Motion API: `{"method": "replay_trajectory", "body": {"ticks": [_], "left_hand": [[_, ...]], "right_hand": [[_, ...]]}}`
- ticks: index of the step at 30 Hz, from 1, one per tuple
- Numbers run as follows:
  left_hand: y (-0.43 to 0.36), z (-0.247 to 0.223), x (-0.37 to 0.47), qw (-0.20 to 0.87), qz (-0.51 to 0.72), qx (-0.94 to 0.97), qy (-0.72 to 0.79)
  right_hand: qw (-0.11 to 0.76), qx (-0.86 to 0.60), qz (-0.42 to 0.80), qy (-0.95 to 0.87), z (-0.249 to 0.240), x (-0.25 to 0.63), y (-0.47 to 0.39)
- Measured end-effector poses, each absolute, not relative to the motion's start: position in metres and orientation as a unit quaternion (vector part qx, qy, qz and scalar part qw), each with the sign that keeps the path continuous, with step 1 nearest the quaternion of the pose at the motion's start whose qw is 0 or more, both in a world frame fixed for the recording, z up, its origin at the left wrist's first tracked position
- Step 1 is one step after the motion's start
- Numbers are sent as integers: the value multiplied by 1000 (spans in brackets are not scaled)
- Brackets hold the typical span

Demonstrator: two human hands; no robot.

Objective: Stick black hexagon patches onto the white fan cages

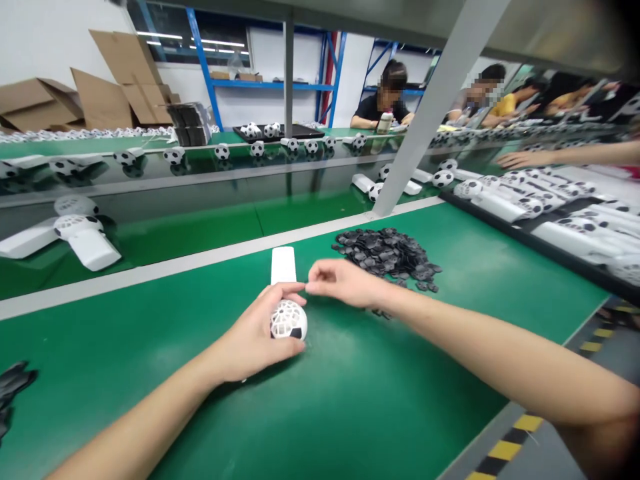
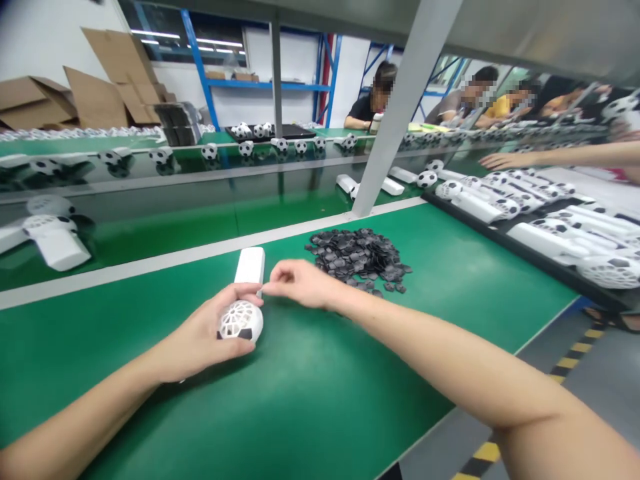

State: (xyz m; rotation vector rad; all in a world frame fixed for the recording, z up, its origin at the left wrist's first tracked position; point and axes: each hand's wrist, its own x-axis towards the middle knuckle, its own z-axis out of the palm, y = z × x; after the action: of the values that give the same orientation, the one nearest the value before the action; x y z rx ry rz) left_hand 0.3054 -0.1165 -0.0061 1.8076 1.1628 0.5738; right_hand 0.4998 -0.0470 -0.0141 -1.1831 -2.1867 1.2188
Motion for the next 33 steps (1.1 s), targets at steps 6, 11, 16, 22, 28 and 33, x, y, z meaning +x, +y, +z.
{"method": "replay_trajectory", "body": {"ticks": [6, 11, 16, 22, 28, 33], "left_hand": [[-114, -1, 300, 365, 199, 793, 445], [-117, 6, 292, 352, 175, 787, 475], [-114, 11, 282, 313, 160, 793, 498], [-104, 12, 275, 331, 148, 787, 499], [-99, 14, 266, 352, 99, 791, 491], [-100, 10, 267, 344, 107, 788, 499]], "right_hand": [[75, -528, -35, -845, -11, 532, 20], [17, -497, -80, -864, -22, 526, 16], [6, -468, -121, -876, -19, 522, 12], [111, -466, 15, -878, 4, 517, -10], [194, -299, 236, -904, 14, 485, -64], [209, -225, 240, -921, 2, 468, -67]]}}
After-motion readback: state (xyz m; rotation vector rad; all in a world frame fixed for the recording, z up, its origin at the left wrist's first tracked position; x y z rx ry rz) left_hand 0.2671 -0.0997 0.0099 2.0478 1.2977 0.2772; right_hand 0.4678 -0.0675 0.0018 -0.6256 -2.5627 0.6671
